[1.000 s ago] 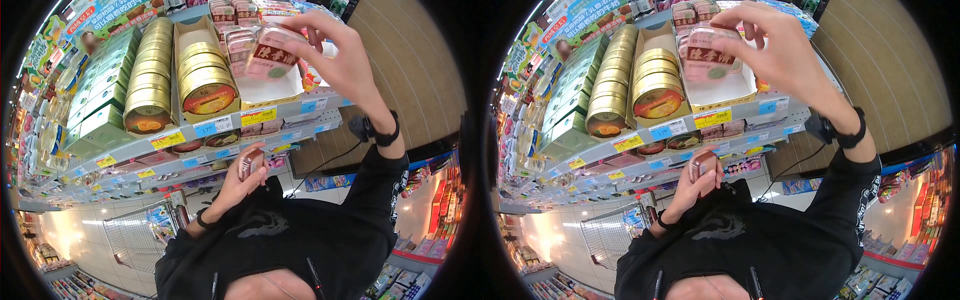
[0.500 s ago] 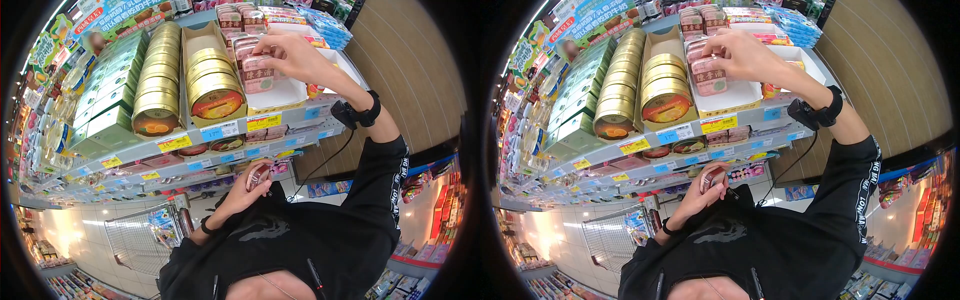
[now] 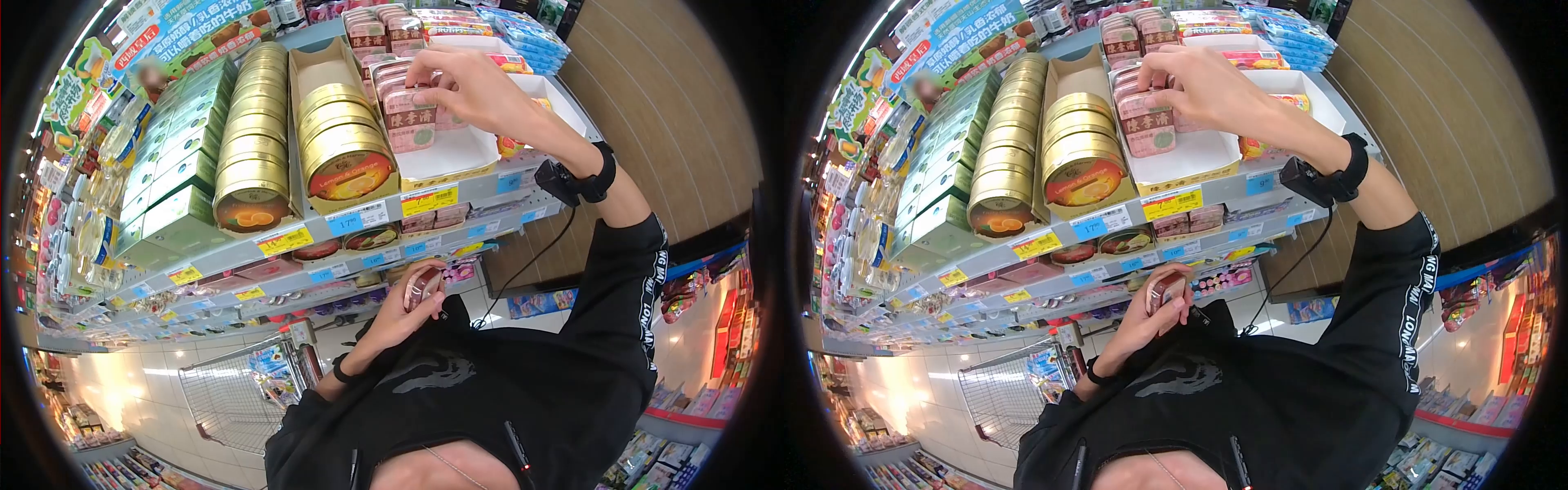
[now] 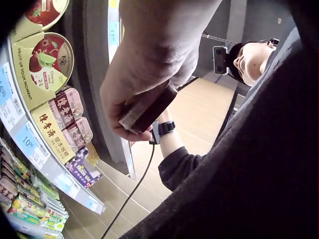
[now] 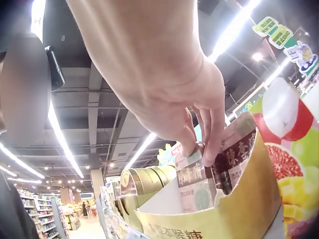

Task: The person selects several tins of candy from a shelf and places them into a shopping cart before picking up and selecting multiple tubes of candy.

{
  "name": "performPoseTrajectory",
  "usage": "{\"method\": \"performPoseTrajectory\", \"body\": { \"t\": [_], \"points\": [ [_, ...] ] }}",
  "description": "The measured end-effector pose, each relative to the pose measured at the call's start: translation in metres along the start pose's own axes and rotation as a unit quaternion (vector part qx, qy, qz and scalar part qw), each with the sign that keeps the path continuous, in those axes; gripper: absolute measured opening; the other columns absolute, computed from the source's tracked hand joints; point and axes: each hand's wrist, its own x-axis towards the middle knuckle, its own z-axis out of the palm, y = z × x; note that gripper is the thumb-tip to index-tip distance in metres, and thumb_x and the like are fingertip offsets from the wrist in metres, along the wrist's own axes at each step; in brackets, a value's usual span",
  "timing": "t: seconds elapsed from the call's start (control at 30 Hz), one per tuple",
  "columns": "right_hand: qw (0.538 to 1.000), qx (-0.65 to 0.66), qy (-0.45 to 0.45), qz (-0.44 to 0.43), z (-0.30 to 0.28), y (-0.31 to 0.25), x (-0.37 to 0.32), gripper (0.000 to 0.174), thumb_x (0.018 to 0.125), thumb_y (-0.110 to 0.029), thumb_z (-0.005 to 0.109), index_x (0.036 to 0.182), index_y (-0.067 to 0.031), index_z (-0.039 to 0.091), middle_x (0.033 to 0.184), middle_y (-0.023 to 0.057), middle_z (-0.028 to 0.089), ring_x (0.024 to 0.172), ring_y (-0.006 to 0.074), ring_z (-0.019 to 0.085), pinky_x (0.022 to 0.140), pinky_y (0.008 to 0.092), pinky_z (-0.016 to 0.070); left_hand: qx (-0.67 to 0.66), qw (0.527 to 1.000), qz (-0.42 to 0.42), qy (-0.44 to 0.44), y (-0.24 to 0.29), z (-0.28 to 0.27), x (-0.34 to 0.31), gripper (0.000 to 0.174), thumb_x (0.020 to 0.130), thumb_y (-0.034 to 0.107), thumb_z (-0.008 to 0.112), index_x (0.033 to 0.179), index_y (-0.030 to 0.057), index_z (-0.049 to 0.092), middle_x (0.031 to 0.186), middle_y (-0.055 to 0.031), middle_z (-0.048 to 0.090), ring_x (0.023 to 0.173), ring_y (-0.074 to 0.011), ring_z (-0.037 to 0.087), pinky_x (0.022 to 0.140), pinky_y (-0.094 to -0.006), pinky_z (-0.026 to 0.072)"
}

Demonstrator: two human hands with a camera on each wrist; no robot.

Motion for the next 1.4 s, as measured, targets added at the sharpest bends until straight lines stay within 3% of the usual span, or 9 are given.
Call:
{"method": "performPoseTrajectory", "body": {
  "t": [0.3,0.4,0.6,0.77,0.83,1.07,1.2,1.33,1.4],
  "points": [
    [0.999,-0.031,0.021,-0.027,0.000,-0.008,-0.002,0.018,0.090,-0.013,0.071,0.102,-0.0025,0.062,0.089,0.0085,0.064,0.071,0.0180,0.066,0.064,0.0319,0.0519,-0.009,1.000,0.000,0.013,-0.004,-0.001,0.002,0.044,0.099,0.010,0.058,0.139,0.0040,0.042,0.099,-0.0047,0.054,0.074,-0.0091,0.055,0.062,-0.0225,0.0441],
    [0.999,-0.028,0.036,-0.007,-0.004,-0.019,-0.007,0.019,0.087,-0.014,0.070,0.098,-0.0016,0.060,0.096,0.0125,0.061,0.083,0.0294,0.063,0.074,0.0405,0.0508,-0.013,1.000,0.005,0.002,-0.005,-0.004,0.004,0.044,0.100,0.012,0.057,0.140,0.0031,0.042,0.098,-0.0056,0.054,0.075,-0.0097,0.054,0.062,-0.0228,0.0445],
    [0.998,-0.010,0.063,-0.025,-0.019,-0.040,-0.037,0.012,0.092,-0.005,0.065,0.104,-0.0031,0.062,0.099,0.0058,0.066,0.071,0.0158,0.067,0.057,0.0277,0.0504,-0.064,0.998,0.009,-0.007,-0.010,-0.006,0.007,0.049,0.106,0.034,0.042,0.144,0.0033,0.039,0.098,-0.0077,0.055,0.080,-0.0114,0.054,0.066,-0.0252,0.0462],
    [0.970,0.112,-0.194,0.091,-0.021,-0.097,-0.090,0.022,0.094,-0.022,0.066,0.104,-0.0035,0.059,0.083,0.0159,0.066,0.067,0.0312,0.067,0.059,0.0416,0.0530,-0.119,0.992,0.030,-0.031,-0.011,-0.006,0.012,0.064,0.106,0.051,0.025,0.148,0.0045,0.036,0.102,-0.0079,0.056,0.087,-0.0134,0.055,0.073,-0.0267,0.0469],
    [0.950,0.131,-0.273,0.075,-0.015,-0.110,-0.102,0.035,0.092,-0.025,0.068,0.116,-0.0036,0.055,0.088,0.0174,0.067,0.075,0.0363,0.068,0.063,0.0437,0.0541,-0.068,0.995,0.041,0.064,-0.004,0.005,0.011,0.066,0.106,0.054,0.024,0.148,0.0046,0.036,0.110,-0.0085,0.057,0.092,-0.0146,0.056,0.077,-0.0278,0.0474],
    [0.981,0.115,-0.158,0.000,0.008,-0.084,-0.119,0.045,0.086,-0.021,0.075,0.125,-0.0048,0.060,0.094,0.0131,0.067,0.072,0.0252,0.067,0.065,0.0363,0.0545,-0.213,0.972,0.008,-0.100,0.016,0.008,0.034,0.071,0.105,0.058,0.013,0.134,0.0031,0.046,0.110,-0.0159,0.062,0.081,-0.0197,0.059,0.070,-0.0301,0.0494],
    [0.912,0.149,-0.351,0.153,-0.014,-0.089,-0.098,0.034,0.087,-0.016,0.074,0.115,-0.0037,0.061,0.077,0.0102,0.062,0.062,0.0229,0.059,0.059,0.0337,0.0475,-0.182,0.982,-0.002,-0.058,0.016,0.010,0.039,0.076,0.103,0.062,0.016,0.136,0.0007,0.047,0.107,-0.0218,0.063,0.077,-0.0234,0.063,0.067,-0.0316,0.0511],
    [0.926,0.177,-0.307,0.129,-0.020,-0.086,-0.103,0.029,0.088,-0.012,0.072,0.114,-0.0041,0.060,0.070,0.0074,0.057,0.064,0.0209,0.060,0.059,0.0326,0.0472,-0.139,0.989,0.026,-0.046,0.032,-0.001,0.033,0.070,0.102,0.056,0.036,0.143,0.0003,0.042,0.109,-0.0206,0.063,0.083,-0.0240,0.067,0.074,-0.0327,0.0544],
    [0.957,0.184,-0.213,0.068,-0.019,-0.086,-0.106,0.032,0.091,-0.007,0.067,0.122,-0.0044,0.058,0.076,0.0092,0.059,0.067,0.0208,0.062,0.060,0.0308,0.0477,-0.132,0.988,0.035,-0.070,0.032,-0.018,0.026,0.064,0.101,0.030,0.054,0.153,0.0016,0.031,0.134,-0.0167,0.055,0.108,-0.0221,0.062,0.089,-0.0330,0.0531]
  ]
}}
